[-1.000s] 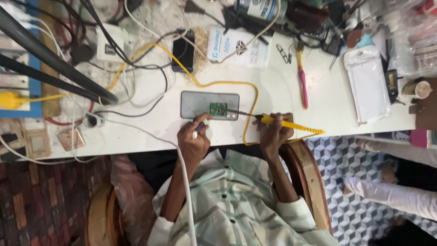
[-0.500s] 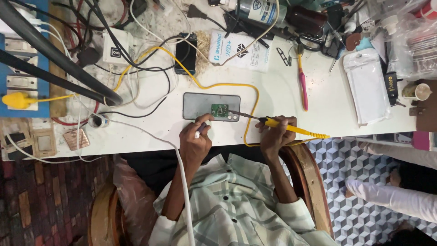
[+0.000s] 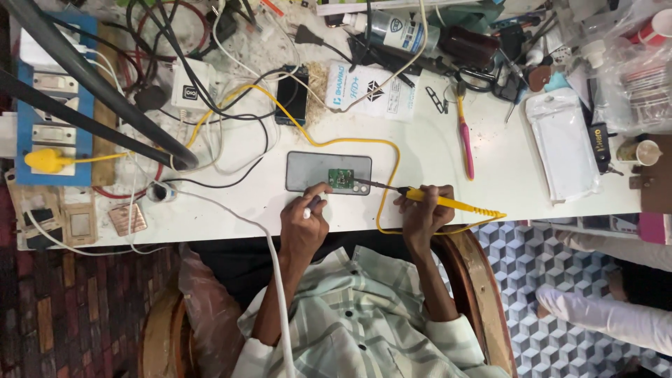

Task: The person uses a soldering iron and solder wire to work on a small green circuit board placed on a smartphone. They repeatedly apply heat and solder to various points on the board while holding it steady with their other hand.

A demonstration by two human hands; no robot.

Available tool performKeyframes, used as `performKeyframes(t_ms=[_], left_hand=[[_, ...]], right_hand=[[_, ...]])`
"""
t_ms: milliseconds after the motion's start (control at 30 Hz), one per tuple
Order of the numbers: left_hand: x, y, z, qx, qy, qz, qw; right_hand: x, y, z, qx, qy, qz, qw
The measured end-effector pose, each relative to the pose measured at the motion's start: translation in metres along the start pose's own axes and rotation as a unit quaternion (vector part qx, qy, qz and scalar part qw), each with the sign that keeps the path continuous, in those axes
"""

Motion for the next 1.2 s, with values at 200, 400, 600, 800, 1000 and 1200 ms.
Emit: performKeyframes(t_ms=[200,400,600,800,1000,1200], left_hand=[[-0.002,-0.003,-0.004,-0.008,0.004,0.006,1.000],[-0.003,-0.001,0.002,-0.007,0.010,-0.003,1.000],[-0.002,-0.005,-0.005,0.016,-0.010,0.000,1.000],[-0.003,0.000,-0.002,-0.008,0.006,0.012,1.000],[0.001,0.002,-0.001,-0.025,-0.010,0.011,1.000],[-0.002,0.001,0.002,-0.020,0.010,0.012,1.000]], right_hand=[[0.004,0.002,-0.002,0.025,0.016,-0.010,0.999],[0.003,0.005,0.001,0.032,0.003,0.002,0.999],[0.010,0.012,-0.007,0.028,0.029,0.016,0.999],[0.006,0.004,-0.007,0.018,0.028,0.016,0.999],[0.002,0.005,-0.004,-0.014,0.025,-0.012,1.000],[0.002,0.001,0.000,0.025,0.017,-0.006,1.000]])
Point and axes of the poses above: each hand's wrist, its own z-axis towards the middle knuckle, its own x-axis out of the back of the hand, y = z × x, the point moved 5 cm from there along z, towards the middle knuckle, and after that the axes turned 6 degrees about x, right-handed, at the moved point
